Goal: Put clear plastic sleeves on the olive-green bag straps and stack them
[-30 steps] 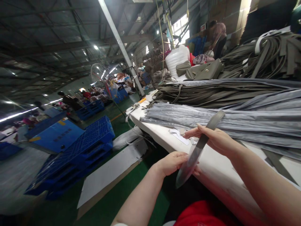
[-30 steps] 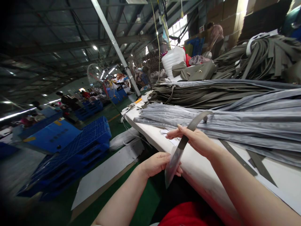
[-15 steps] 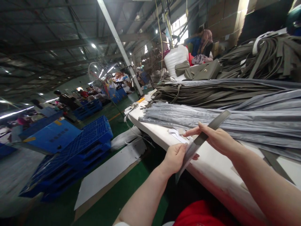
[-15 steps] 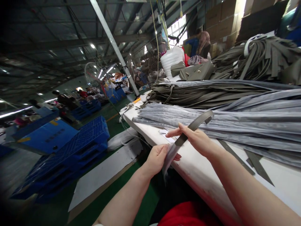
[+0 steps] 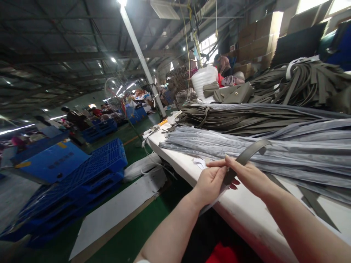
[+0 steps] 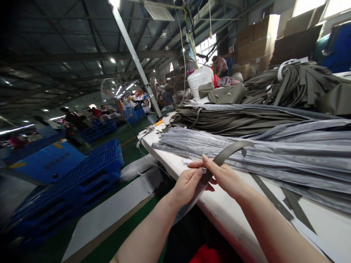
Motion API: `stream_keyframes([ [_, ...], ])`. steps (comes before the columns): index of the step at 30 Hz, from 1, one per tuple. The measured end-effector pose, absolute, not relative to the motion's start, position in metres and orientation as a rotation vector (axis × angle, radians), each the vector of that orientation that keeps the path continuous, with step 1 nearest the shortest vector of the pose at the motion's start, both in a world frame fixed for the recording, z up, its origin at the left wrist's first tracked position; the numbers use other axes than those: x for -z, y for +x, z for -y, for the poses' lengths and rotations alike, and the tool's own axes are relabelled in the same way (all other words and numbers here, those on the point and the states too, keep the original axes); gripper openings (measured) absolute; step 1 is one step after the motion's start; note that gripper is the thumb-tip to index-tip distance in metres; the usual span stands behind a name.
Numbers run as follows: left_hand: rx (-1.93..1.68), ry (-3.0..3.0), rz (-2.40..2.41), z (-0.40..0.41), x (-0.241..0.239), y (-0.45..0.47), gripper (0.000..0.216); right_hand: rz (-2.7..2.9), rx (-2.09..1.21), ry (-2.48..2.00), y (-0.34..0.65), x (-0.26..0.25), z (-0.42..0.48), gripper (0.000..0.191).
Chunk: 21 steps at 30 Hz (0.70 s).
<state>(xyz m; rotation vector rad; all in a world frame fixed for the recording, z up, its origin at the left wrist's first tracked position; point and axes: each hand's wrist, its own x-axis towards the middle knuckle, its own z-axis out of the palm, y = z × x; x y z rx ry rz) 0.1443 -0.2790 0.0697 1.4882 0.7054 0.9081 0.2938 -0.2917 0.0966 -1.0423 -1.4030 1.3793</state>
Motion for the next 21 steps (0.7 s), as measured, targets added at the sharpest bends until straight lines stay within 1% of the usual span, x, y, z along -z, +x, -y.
stream_keyframes([
  [3, -0.784, 1.554, -0.655, 0.275, -0.065, 0.128, 0.062, 1.307, -1.389, -1.000, 0.298, -0.095, 0.285, 0.073],
  [5, -0.677, 1.688, -0.721, 0.274, -0.063, 0.117, 0.060, 1.241, -1.401, -0.948, 0.303, -0.092, 0.279, 0.071],
  [7, -0.633, 1.795, -0.827, 0.274, -0.059, 0.112, 0.066, 1.203, -1.407, -0.923, 0.304, -0.089, 0.275, 0.069],
  [9, -0.687, 1.846, -0.909, 0.275, -0.055, 0.113, 0.072, 1.231, -1.411, -0.955, 0.299, -0.085, 0.274, 0.069],
  [10, -0.740, 1.862, -0.936, 0.275, -0.054, 0.115, 0.072, 1.269, -1.408, -0.989, 0.294, -0.083, 0.275, 0.070],
  [16, -0.910, 1.930, -1.030, 0.274, -0.056, 0.123, 0.058, 1.488, -1.296, -1.111, 0.276, -0.082, 0.280, 0.074],
  [18, -0.980, 1.932, -1.106, 0.275, -0.058, 0.118, 0.053, 1.677, -1.178, -1.208, 0.286, -0.088, 0.284, 0.074],
  [21, -1.055, 1.937, -1.255, 0.281, -0.059, 0.109, 0.049, 1.947, -0.906, -1.360, 0.306, -0.090, 0.294, 0.062],
])
